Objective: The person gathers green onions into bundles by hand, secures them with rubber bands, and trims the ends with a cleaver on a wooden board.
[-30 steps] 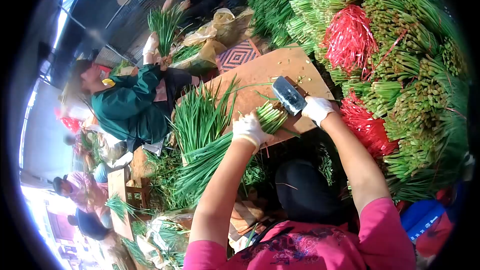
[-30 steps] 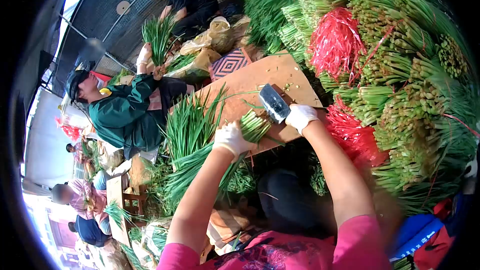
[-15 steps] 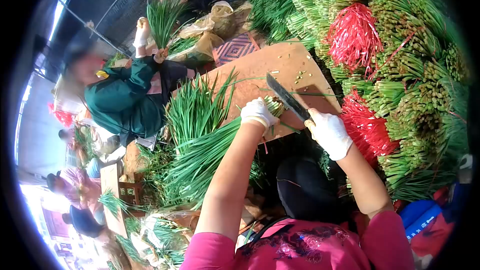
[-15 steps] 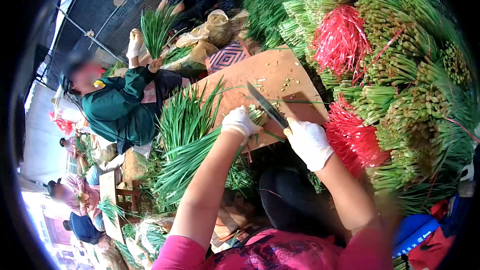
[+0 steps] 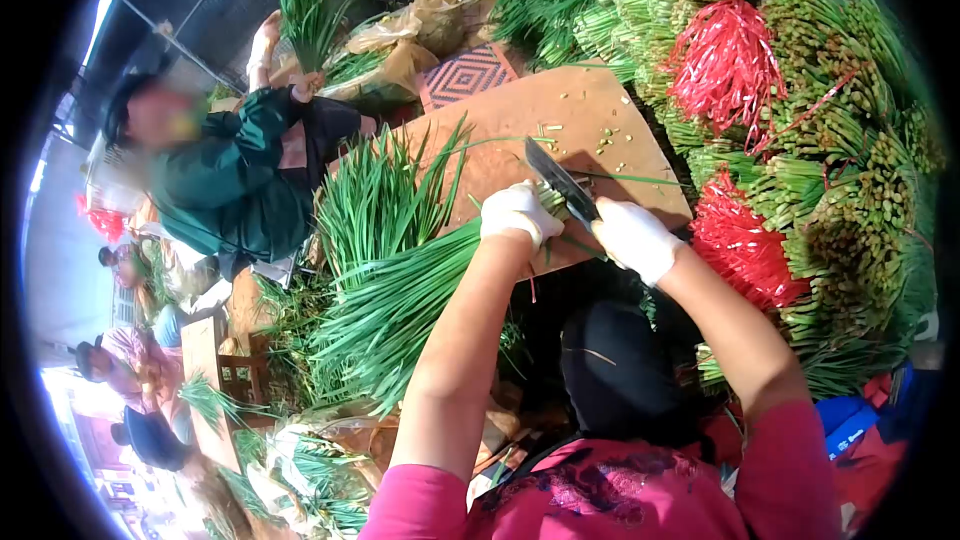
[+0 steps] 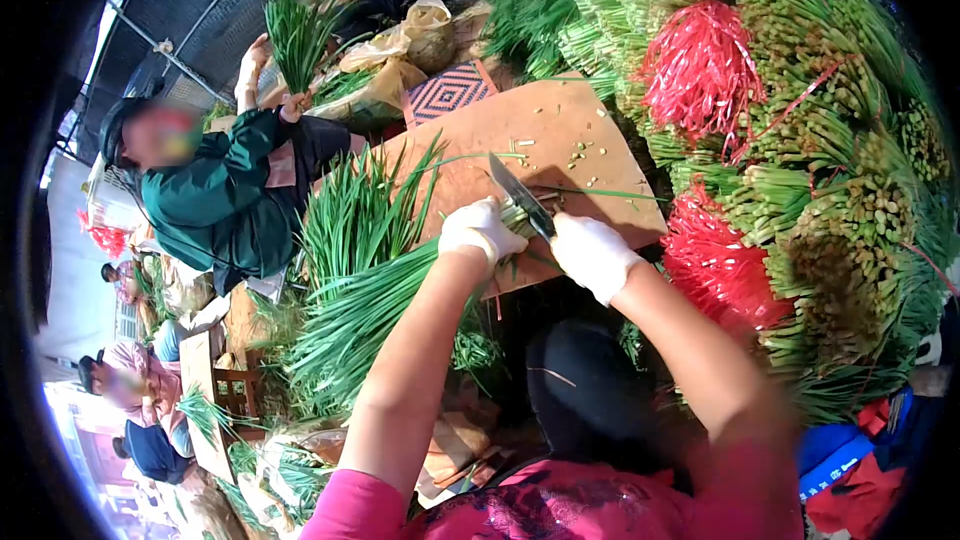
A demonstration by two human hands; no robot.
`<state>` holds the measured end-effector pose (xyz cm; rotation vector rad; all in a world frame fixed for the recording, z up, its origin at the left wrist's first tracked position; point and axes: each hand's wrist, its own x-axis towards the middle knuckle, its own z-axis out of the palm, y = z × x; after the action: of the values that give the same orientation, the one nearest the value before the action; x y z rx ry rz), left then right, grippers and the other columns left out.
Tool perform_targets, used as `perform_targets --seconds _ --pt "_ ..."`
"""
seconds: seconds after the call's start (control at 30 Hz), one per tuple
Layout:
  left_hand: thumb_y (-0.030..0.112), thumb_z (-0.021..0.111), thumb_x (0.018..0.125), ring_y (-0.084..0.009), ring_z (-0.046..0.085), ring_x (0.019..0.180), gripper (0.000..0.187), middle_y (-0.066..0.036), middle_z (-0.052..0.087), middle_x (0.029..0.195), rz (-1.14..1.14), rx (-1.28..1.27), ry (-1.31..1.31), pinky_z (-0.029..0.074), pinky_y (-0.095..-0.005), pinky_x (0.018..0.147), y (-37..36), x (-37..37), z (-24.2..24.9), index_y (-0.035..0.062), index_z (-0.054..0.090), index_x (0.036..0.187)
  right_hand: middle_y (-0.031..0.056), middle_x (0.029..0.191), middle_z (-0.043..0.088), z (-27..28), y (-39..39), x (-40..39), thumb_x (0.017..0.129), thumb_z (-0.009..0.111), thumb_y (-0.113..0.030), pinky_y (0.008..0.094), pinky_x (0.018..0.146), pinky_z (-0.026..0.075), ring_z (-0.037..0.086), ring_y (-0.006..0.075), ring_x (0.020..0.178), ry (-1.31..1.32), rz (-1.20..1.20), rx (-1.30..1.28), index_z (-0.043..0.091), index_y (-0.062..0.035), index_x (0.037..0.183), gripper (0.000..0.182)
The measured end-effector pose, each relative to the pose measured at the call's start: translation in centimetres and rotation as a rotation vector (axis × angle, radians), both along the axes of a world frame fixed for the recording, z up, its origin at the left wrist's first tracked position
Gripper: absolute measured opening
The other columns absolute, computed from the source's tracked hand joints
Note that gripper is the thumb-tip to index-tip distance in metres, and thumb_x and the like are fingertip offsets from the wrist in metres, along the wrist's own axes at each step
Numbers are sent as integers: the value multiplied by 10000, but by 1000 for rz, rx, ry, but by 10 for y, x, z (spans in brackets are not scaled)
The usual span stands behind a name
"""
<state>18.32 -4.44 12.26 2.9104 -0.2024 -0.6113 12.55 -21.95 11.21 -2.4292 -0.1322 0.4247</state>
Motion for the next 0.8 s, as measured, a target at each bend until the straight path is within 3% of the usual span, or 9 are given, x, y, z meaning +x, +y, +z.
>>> perform_targets --seconds 0.07,0.17,0.33,0.53,0.6,0.63,0.7,0.73,0.8 --pt "439 725 596 -297 626 1001 647 -174 648 1063 11 -9 3 487 -369 871 0 0 0 39 605 1090 272 834 632 -51 26 20 841 427 -142 498 737 489 631 407 832 -228 -3 -147 575 21 886 225" --pt "452 719 598 -299 620 1016 683 -178 639 1089 16 6 -59 482 -364 884 1 0 -2 40 595 1128 251 843 645 -49 44 24 840 423 -133 488 721 502 639 399 829 -260 -14 -189 579 15 905 225" --pt "490 733 592 -311 584 1092 764 -185 614 1151 30 -51 117 447 -378 933 2 8 11 40 566 1187 245 824 649 -48 22 3 839 432 -135 489 704 506 644 398 800 -229 47 -207 565 16 894 209" --pt "507 755 600 -327 549 1138 1025 -216 558 1230 -40 -130 -21 425 -361 960 20 -2 3 28 312 1391 189 795 648 -46 -29 22 814 525 -239 501 691 485 625 385 728 -137 -87 -173 579 -53 914 218" --pt "502 767 596 -334 535 1156 1142 -226 532 1261 -31 -96 -112 417 -356 970 33 -10 9 41 171 1455 150 760 636 -47 -36 37 796 581 -252 474 693 494 620 353 690 -850 -175 -369 595 -74 993 267" --pt "486 785 578 -339 520 1173 1254 -247 497 1293 43 -93 114 407 -349 983 41 -9 13 55 21 1474 121 717 616 -48 -40 44 768 628 -261 420 631 508 611 315 636 -1035 -178 -342 631 -82 1020 309" --pt "508 788 555 -337 534 1155 1273 -261 507 1271 31 -51 149 415 -341 974 46 -15 9 36 39 1470 124 744 633 -49 -35 35 789 615 -250 382 588 503 613 274 620 -679 66 -181 650 -60 983 274" --pt "521 784 548 -335 544 1141 1276 -258 522 1253 10 -25 148 424 -339 963 44 -19 9 27 50 1468 123 781 648 -51 -25 24 815 580 -230 352 559 491 608 234 610 -314 131 136 641 -44 916 221" --pt "537 774 548 -330 555 1125 1257 -251 536 1233 -26 60 128 439 -340 945 33 -29 26 18 86 1463 120 855 676 -51 -4 1 868 510 -190 292 502 467 596 154 590 476 -89 668 622 -11 784 227"
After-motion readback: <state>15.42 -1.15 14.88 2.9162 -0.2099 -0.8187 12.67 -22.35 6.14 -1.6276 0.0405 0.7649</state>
